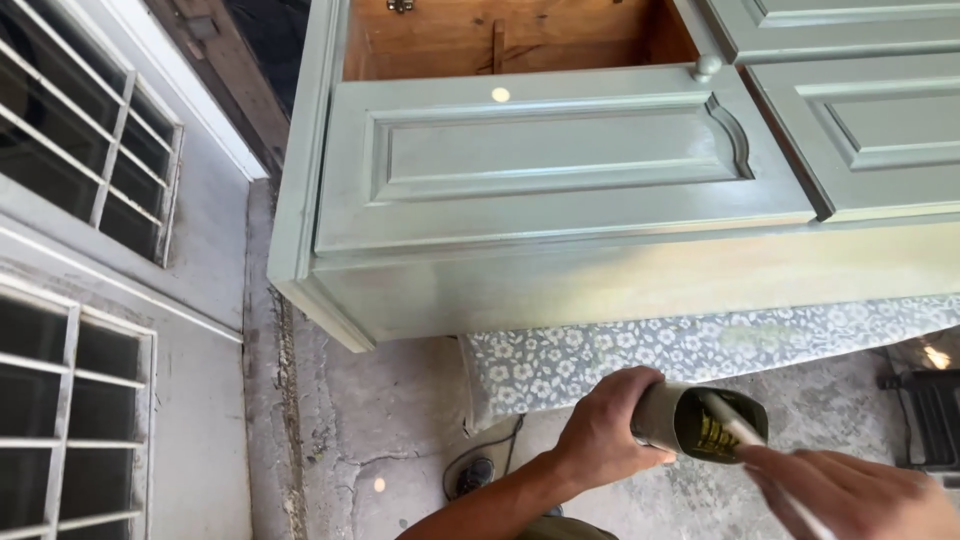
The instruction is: The person paints the lower section of a light green cabinet using a paintbrush and a paint can. They apply paint to the bottom edge and side panels, dipping the brush into the can periodically to reload paint.
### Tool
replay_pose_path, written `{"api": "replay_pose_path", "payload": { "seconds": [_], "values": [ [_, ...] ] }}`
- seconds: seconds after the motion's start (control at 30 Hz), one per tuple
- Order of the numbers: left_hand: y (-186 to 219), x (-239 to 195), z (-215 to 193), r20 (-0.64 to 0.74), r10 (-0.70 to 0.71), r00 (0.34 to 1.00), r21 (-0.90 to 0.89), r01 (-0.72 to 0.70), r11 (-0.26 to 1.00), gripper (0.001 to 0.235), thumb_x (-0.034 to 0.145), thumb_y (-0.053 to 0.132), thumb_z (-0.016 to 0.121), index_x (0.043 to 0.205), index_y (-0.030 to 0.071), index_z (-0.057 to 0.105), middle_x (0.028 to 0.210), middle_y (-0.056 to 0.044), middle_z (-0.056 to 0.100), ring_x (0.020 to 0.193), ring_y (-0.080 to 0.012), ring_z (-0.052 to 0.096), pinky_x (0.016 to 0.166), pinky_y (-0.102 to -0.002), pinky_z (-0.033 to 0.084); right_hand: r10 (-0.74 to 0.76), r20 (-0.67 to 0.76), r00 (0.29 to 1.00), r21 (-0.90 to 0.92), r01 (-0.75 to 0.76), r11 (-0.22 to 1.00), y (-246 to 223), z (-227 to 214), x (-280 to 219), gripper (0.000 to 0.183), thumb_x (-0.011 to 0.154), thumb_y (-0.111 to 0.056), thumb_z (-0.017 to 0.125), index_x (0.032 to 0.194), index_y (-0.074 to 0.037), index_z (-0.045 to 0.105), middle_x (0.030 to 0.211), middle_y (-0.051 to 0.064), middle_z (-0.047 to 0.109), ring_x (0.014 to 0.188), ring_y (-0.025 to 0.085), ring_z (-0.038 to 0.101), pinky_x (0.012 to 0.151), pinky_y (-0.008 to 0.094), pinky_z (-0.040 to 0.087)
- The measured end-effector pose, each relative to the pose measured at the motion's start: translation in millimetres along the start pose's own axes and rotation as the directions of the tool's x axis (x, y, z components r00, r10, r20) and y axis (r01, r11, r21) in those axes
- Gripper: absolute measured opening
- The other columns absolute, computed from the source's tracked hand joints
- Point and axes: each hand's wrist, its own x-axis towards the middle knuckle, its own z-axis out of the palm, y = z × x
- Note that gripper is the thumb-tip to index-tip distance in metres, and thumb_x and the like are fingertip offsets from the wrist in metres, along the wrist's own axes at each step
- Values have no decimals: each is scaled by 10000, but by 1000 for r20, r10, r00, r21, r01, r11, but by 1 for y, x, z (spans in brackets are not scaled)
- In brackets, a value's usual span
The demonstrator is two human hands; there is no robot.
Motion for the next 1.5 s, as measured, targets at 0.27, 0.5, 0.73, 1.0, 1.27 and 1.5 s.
{"api": "replay_pose_path", "payload": {
  "seconds": [0.27, 0.5, 0.73, 1.0, 1.27, 1.5],
  "values": [
    [-17, -7, 35, -117, 31, 993, 36, -27, 999, 810, 610, 161, 922, 1324, 132, 540, 1282, -101, 651, 1155, -285, 632, 896, -393, 539, 147, 19, 989, 239, -148, 960, 0, -54, -9, 155, 835, -220, 708, 964, -151, 762, 859, -26, 790, 576, 84, 739, 548, 254, 571],
    [-16, -12, 50, -108, 38, 993, 84, -28, 996, 820, 640, 119, 924, 1339, 110, 496, 1308, -111, 599, 1185, -289, 606, 921, -407, 557, 140, 32, 990, 465, -139, 874, 24, -28, -27, 134, 845, -189, 723, 948, -105, 739, 868, 27, 811, 613, 88, 795, 495, 207, 632],
    [-17, -16, 67, -145, 62, 987, 138, -42, 990, 861, 658, 130, 928, 1385, 81, 471, 1367, -150, 570, 1257, -321, 574, 1009, -452, 548, 514, -89, 853, 784, -258, 564, 41, 19, -74, 158, 910, -182, 678, 884, -46, 602, 639, 54, 702, 383, 68, 643, 262, 155, 489],
    [-16, -20, 83, -193, 53, 980, 198, -14, 980, 822, 660, 125, 910, 1364, 89, 487, 1352, -134, 577, 1236, -314, 582, 969, -440, 562, 822, 277, 498, 958, -211, -194, 13, 50, -81, 114, 990, -58, 626, 878, -57, 604, 661, 138, 671, 483, 168, 606, 383, 231, 429],
    [-19, -21, 88, -205, 87, 975, 217, -41, 975, 867, 673, 162, 930, 1395, 56, 463, 1365, -190, 559, 1250, -344, 576, 1011, -448, 552, 897, 223, 381, 961, -238, -138, 17, 57, -91, 218, 994, -165, 679, 851, -86, 534, 647, 166, 636, 423, 169, 536, 367, 234, 368],
    [-22, -20, 82, -242, 55, 969, 202, -5, 979, 834, 659, 131, 924, 1370, 68, 491, 1345, -140, 596, 1223, -301, 606, 967, -400, 591, 887, 124, 446, 991, -107, -84, 23, 68, -107, 104, 977, -121, 651, 901, -92, 587, 618, 123, 615, 467, 150, 567, 397, 212, 416]
  ]
}}
